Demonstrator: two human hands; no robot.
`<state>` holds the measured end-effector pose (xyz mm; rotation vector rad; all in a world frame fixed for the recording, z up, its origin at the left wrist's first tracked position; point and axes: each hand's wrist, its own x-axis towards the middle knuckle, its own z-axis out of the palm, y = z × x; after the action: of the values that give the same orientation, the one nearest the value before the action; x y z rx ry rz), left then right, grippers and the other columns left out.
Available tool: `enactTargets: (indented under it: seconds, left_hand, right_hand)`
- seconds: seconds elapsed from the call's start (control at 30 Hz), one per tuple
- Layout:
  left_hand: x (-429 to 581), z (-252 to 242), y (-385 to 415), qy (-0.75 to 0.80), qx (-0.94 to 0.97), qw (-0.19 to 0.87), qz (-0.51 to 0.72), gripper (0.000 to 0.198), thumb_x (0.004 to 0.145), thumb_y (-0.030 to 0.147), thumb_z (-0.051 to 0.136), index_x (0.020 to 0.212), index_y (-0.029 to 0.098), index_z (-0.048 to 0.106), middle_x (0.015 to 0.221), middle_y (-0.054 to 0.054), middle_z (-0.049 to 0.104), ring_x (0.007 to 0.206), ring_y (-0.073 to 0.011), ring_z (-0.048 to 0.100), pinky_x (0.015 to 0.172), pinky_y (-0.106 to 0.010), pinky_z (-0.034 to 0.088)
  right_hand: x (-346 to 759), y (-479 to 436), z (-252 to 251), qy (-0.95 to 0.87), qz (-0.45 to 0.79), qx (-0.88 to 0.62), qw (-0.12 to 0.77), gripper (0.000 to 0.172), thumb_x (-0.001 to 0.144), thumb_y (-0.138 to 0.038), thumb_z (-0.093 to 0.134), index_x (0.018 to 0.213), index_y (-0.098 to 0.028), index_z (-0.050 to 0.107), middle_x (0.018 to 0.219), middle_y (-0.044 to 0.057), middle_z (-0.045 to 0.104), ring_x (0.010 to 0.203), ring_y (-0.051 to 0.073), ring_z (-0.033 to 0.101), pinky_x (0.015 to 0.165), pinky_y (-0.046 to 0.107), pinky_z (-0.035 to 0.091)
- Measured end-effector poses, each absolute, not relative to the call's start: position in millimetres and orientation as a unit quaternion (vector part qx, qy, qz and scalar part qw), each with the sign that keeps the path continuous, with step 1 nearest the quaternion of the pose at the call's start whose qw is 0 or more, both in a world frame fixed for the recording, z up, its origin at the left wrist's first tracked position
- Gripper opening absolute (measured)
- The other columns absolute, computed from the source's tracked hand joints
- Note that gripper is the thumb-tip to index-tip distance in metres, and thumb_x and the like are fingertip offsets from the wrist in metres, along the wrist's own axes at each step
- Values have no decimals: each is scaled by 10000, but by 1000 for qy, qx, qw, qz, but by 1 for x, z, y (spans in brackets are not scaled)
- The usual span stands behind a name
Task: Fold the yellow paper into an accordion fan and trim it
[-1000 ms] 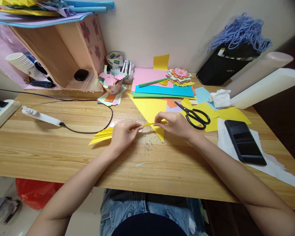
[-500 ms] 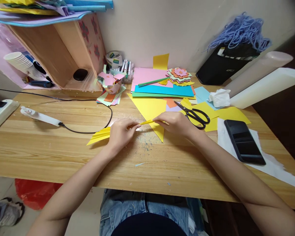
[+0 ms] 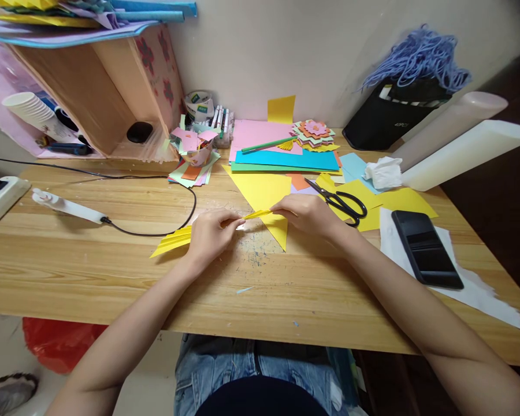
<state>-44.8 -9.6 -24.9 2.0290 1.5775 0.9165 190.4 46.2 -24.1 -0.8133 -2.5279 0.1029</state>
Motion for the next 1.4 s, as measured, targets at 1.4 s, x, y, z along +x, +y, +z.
enactTargets:
  seconds: [1.4]
  left_hand:
    - [-30,-24,-19,502,776,199,327,177,859,306,528,839,208,674,791,-29,701,737,-157,615,680,-272,439]
  right_hand:
    - [159,13,-20,-904,70,-329,264,193,891,-234,499,850,-166,674,782,75,696,731,184,611,650,303,440]
